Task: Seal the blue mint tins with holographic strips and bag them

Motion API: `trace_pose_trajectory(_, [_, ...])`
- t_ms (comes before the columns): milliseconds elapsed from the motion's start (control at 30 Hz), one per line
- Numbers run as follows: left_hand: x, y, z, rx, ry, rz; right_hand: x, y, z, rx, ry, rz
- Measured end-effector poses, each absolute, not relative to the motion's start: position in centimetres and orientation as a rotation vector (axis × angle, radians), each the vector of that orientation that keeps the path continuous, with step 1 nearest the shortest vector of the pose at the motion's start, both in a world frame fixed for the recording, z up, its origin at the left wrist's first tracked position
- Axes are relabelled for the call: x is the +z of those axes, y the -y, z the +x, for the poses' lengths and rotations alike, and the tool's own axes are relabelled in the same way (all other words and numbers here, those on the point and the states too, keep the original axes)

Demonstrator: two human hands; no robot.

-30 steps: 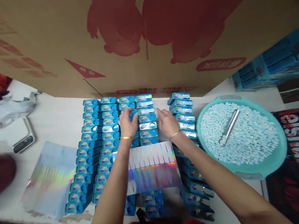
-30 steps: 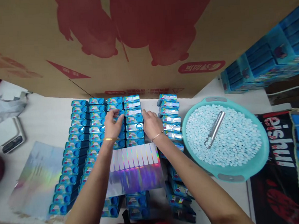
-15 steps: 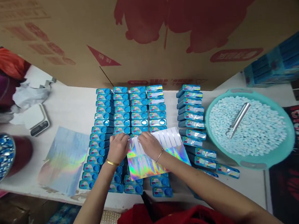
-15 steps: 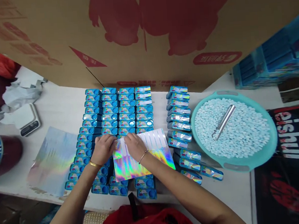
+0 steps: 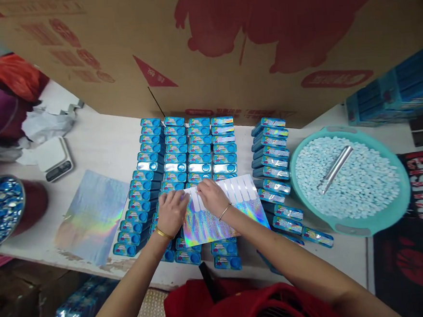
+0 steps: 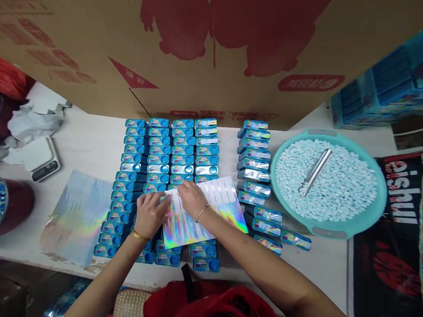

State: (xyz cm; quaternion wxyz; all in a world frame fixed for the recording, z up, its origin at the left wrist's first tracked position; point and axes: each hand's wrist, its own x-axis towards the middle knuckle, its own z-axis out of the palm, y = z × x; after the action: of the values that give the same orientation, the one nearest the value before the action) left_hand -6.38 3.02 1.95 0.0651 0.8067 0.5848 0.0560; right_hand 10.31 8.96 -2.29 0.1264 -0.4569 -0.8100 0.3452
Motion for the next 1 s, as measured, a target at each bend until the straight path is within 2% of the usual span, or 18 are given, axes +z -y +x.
trace_pose_trajectory(133, [4.1,-0.7,-5.4,0.597,-1.801,2.077,-2.4,-9.2,10.5,1.112,2.237,-1.291])
trace_pose_trajectory(267, [5.8,-1.2,-3.6,1.236,-2.026,1.235,-1.2,-9.4,11.6,1.373,1.833,-1.152])
trace_pose_trajectory(367, [6.0,-3.6,-1.9,1.461,-1.941,0.795,0.4,-9.0,12.5,1.599,1.559,-1.061])
trace_pose_trajectory(467, [5.5,-6.2,-0.3,1.505,-1.799,0.607,1.5,-8.9,12.9,1.695,1.359,-1.135])
trace_pose_trajectory(633, [3.3,-9.9,1.9,1.431,-1.715,0.575,1.2,-11.7,14.5,1.591,1.129,-1.259])
trace_pose_trajectory(867, [-1.2,-18.1,5.3,1.435,-1.876,1.137,-1.1,-20.3,20.0,1.11,1.623,-1.579])
trace_pose_trajectory(1000, [-2.3,-20.1,6.9,1.132,-2.148,1.3,-2.9,-23.0,21.1,0.861,1.901,-1.739])
